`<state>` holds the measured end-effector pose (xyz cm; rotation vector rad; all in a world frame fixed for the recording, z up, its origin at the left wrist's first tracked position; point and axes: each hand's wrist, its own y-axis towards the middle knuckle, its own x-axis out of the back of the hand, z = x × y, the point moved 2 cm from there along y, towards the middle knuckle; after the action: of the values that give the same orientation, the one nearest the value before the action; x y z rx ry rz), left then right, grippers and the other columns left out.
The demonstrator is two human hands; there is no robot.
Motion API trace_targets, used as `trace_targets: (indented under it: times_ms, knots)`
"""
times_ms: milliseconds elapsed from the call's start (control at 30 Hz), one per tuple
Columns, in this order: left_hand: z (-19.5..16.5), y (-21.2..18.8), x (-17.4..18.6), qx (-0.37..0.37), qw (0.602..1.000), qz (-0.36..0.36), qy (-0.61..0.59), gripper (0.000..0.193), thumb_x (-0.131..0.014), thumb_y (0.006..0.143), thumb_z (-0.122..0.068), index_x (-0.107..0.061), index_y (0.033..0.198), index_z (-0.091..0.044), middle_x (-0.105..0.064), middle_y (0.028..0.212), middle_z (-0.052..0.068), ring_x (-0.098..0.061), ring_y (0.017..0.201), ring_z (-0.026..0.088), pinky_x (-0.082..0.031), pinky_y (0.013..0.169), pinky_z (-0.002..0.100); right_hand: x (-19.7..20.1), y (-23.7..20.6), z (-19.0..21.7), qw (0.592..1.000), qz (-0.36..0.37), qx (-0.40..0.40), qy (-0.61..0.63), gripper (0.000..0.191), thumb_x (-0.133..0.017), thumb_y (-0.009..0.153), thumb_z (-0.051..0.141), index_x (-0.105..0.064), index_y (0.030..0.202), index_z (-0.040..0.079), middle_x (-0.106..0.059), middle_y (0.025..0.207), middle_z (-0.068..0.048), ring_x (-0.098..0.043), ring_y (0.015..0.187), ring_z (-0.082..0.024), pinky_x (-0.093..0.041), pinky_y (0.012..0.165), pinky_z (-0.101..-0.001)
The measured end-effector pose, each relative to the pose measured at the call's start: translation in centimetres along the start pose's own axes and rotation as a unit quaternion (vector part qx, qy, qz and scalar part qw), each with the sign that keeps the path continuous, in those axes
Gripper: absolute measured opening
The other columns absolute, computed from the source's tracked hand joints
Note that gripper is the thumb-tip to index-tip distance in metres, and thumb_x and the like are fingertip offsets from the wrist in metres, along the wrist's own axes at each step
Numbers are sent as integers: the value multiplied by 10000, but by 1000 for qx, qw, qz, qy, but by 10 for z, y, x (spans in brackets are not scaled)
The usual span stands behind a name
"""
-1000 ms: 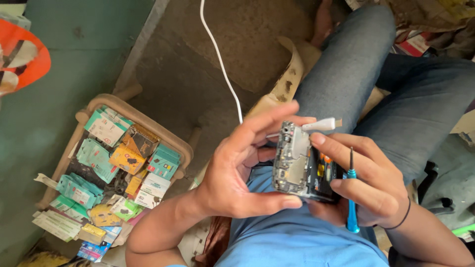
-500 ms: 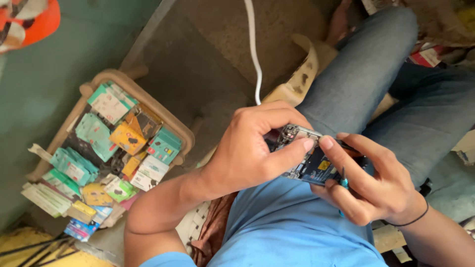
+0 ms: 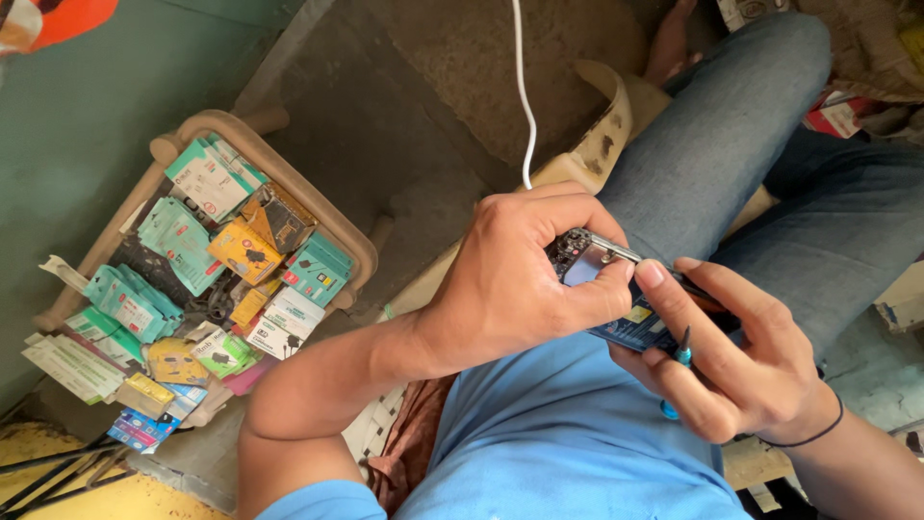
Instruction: The person sits with a disassembled smartphone on their lap and repairs it using a small blue screwdriver. They pry at the phone's edge, unscrew internal components, lift the battery and midframe, and reposition the phone repeatedly to work on different sides.
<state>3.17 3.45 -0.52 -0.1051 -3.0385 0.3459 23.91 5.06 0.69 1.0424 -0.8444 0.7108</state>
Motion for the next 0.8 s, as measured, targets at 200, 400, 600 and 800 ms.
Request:
trace_targets:
  times_ms: [200,400,600,800]
  knots:
    - [2,-2,-1,-8,1000,-6,-15,119,-767,844,-124,-700,888,-35,-688,826,44,-672,682,92,-533,680,265,-2,-2,-3,997,-19,-34,62,566,-909,784,104,-361,921,60,-680,1080,-311,-709,920,-454,-624,699,-432]
    - [2,-2,1,13,1000,3,-16,128,-770,830,-115,-695,878,-23,-675,793,46,-639,705,94,-506,642,263,-4,0,-4,998,-43,-7,50,596,-931,805,106,-354,948,64,-686,1085,-290,-718,913,-462,-640,712,-429]
    - [-1,-3,0,6,1000,1,-27,120,-777,838,-97,-686,875,-29,-680,803,35,-654,713,85,-510,637,262,-1,2,-1,1000,-12,-12,23,563,-924,831,105,-375,949,69,-713,1088,-239,-732,920,-456,-660,705,-392]
    - [-2,-6,0,-2,1000,-9,-5,114,-769,825,-79,-671,846,-25,-663,776,47,-646,672,96,-485,603,264,-3,6,-2,999,-29,18,15,540,-870,877,109,-344,1002,92,-721,1074,-217,-731,909,-436,-663,729,-385]
